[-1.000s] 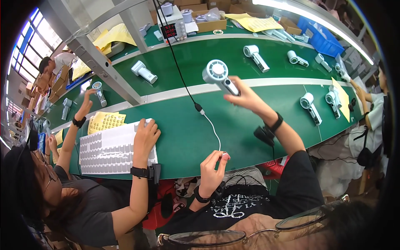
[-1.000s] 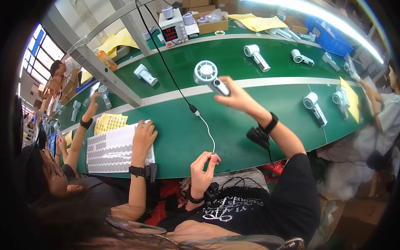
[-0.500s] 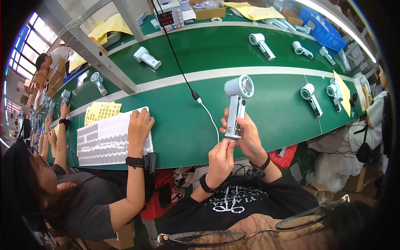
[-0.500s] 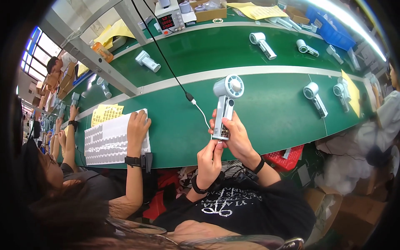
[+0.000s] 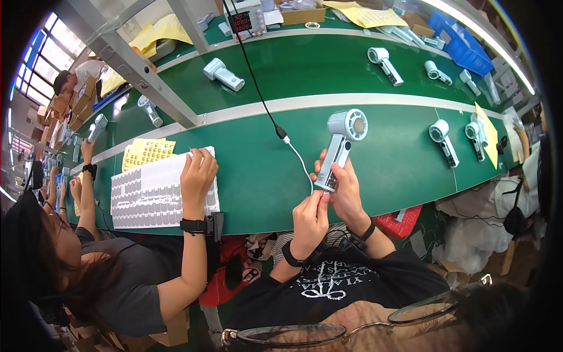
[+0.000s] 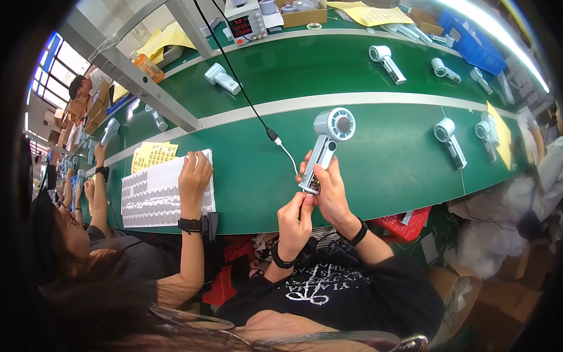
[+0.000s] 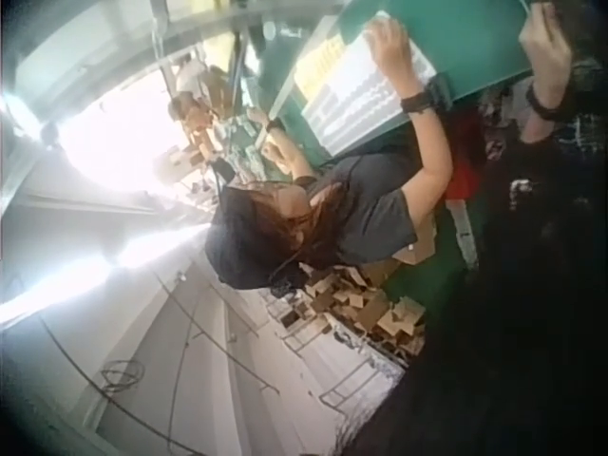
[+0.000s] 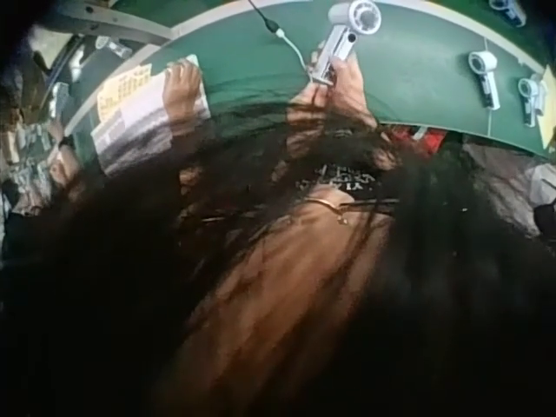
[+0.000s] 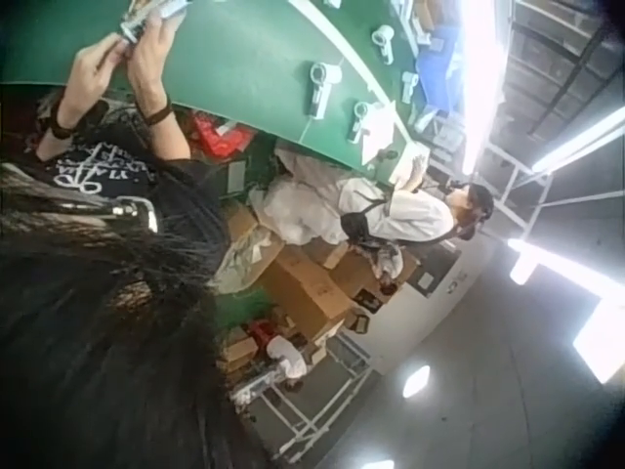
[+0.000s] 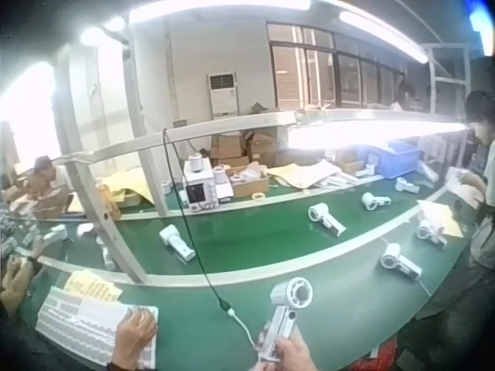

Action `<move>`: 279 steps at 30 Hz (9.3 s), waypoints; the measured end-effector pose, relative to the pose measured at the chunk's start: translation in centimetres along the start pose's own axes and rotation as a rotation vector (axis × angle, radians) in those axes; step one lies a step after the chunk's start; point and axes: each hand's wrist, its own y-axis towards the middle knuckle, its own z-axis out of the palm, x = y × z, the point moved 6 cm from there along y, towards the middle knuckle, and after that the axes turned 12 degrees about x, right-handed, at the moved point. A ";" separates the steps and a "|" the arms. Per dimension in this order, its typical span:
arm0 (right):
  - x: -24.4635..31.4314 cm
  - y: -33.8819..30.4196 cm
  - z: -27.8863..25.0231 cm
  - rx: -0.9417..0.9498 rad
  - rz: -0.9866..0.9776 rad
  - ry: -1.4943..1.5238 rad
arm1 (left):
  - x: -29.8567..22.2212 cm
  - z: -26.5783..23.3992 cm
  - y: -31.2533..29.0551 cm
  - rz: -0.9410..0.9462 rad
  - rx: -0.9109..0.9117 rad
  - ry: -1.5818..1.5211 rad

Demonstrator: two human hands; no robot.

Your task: The person tests a handheld fan by plugging it into a power cable, pressing its buttons, and turning it over before placing it on the conveyor belt. This process is repeated with several more fans.

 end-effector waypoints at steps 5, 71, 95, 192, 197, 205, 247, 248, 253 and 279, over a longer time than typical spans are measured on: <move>0.0 -0.2 -0.2 0.096 -0.131 -0.280 | 0.4 -0.4 -0.1 -0.057 0.088 -0.020; 11.4 26.6 -14.6 0.053 -0.212 -1.490 | 0.3 -2.5 -0.3 0.069 -0.005 0.153; 2.9 23.9 -3.2 0.400 -0.396 -2.017 | 1.0 -3.6 -0.6 0.025 -0.041 0.134; 8.2 3.3 -2.7 0.199 -0.153 0.245 | 0.4 -1.4 -2.0 0.006 0.217 -0.306; 12.0 9.3 -4.6 0.197 -0.243 -1.298 | 1.3 -3.2 -1.7 -0.067 0.097 -0.203; 9.3 25.5 -17.6 -0.051 -0.008 -1.628 | 0.6 -3.0 -1.1 -0.026 0.047 -0.120; 2.3 29.3 -14.5 -0.150 0.151 -1.994 | 1.9 -4.5 -1.0 -0.071 -0.076 -0.084; 1.1 29.2 -14.6 -0.157 0.379 -1.918 | 1.7 -4.4 -1.0 -0.068 -0.074 -0.085; 0.0 29.9 -15.4 -0.136 0.110 -1.942 | 0.7 -4.1 -1.0 -0.050 -0.043 -0.096; 1.7 -1.8 0.3 0.552 0.261 -0.532 | 2.5 -2.4 -0.5 -0.046 0.075 -0.746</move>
